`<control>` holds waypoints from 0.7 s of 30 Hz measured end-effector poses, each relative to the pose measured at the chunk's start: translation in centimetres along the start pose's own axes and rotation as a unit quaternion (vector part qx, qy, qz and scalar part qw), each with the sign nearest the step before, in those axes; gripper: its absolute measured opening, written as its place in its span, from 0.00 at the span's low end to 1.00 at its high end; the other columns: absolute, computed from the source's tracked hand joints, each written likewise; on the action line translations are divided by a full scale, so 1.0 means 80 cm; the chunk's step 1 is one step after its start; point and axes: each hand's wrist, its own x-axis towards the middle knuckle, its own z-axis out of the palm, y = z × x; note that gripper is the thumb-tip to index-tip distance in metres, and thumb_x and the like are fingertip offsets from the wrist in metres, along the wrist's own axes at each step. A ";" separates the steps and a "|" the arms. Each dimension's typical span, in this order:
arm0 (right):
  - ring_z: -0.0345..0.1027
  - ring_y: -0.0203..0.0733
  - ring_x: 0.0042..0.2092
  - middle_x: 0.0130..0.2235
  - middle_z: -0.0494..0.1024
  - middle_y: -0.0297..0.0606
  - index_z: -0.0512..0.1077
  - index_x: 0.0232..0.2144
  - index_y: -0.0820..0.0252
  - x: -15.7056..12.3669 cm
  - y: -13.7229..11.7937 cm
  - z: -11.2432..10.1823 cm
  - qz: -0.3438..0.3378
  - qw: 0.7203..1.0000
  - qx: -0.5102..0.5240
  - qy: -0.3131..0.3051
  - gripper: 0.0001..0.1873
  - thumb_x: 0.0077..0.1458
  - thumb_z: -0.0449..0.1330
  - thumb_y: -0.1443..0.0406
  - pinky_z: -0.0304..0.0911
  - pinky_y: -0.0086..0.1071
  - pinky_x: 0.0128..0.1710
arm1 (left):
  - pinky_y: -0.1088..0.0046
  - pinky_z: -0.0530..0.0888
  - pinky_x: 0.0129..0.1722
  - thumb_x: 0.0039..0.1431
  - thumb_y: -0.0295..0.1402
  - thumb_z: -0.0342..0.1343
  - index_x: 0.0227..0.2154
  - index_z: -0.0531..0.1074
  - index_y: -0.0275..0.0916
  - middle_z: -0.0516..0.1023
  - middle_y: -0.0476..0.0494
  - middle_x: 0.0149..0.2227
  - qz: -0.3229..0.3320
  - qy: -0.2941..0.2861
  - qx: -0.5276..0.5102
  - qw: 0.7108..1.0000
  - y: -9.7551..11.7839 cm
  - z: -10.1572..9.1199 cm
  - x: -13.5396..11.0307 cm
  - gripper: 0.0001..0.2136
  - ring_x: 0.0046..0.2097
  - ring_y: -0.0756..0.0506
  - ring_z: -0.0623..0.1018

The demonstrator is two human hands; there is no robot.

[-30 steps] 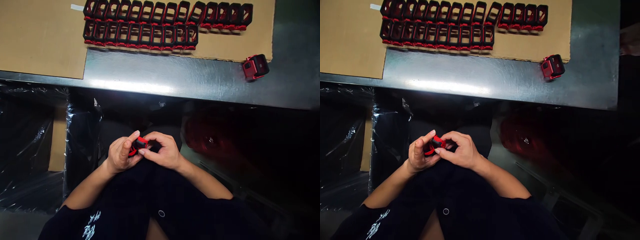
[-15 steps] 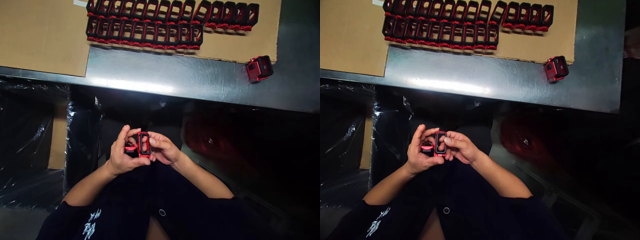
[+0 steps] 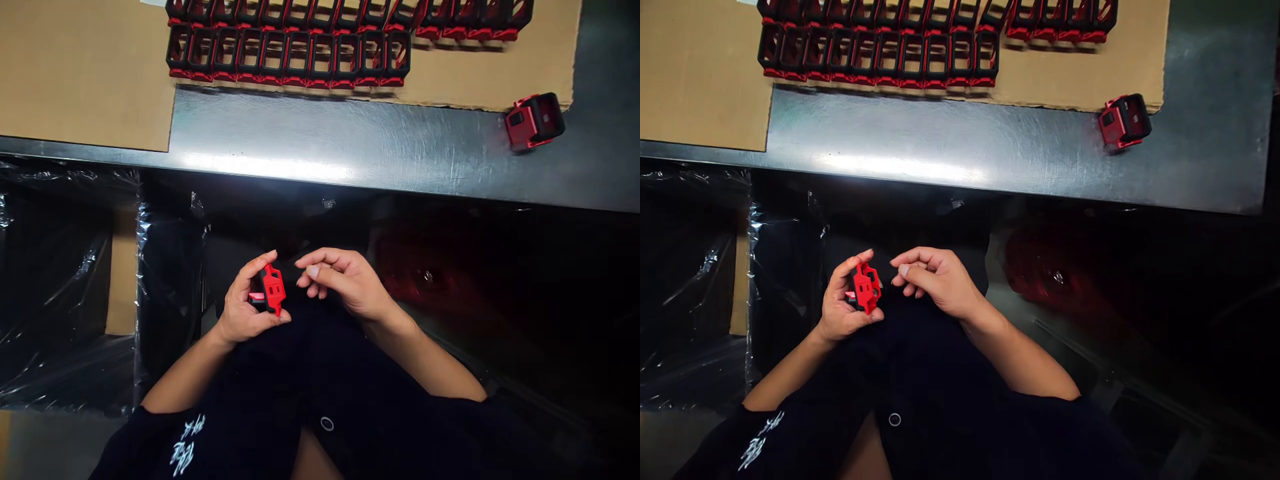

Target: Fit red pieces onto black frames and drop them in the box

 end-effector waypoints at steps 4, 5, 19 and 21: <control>0.77 0.36 0.32 0.33 0.84 0.37 0.81 0.40 0.62 -0.002 0.004 0.007 0.026 0.998 -0.023 -0.057 0.14 0.51 0.70 0.62 0.71 0.29 0.34 | 0.69 0.83 0.44 0.53 0.45 0.72 0.68 0.58 0.52 0.69 0.32 0.65 0.008 0.023 -0.077 0.997 -0.008 0.009 -0.008 0.43 0.49 0.44 0.83; 0.77 0.36 0.32 0.32 0.84 0.37 0.81 0.40 0.62 -0.002 0.006 0.010 0.028 0.997 -0.027 -0.069 0.14 0.51 0.70 0.62 0.70 0.30 0.35 | 0.69 0.82 0.45 0.52 0.46 0.72 0.68 0.58 0.52 0.69 0.32 0.65 0.008 0.023 -0.080 0.997 -0.008 0.011 -0.009 0.43 0.50 0.45 0.82; 0.67 0.32 0.24 0.24 0.81 0.33 0.85 0.33 0.59 -0.008 0.013 0.017 -0.033 0.976 -0.201 -0.070 0.07 0.55 0.67 0.62 0.57 0.26 0.23 | 0.68 0.81 0.29 0.53 0.43 0.72 0.69 0.56 0.51 0.79 0.32 0.57 0.197 0.021 0.106 0.974 -0.014 0.004 -0.010 0.44 0.34 0.45 0.85; 0.70 0.33 0.26 0.26 0.82 0.33 0.85 0.31 0.59 -0.010 0.011 0.021 -0.052 0.971 -0.222 -0.064 0.06 0.54 0.68 0.63 0.59 0.25 0.25 | 0.68 0.80 0.28 0.54 0.42 0.71 0.69 0.56 0.51 0.81 0.33 0.55 0.214 0.030 0.128 0.968 -0.018 0.003 -0.014 0.42 0.31 0.46 0.84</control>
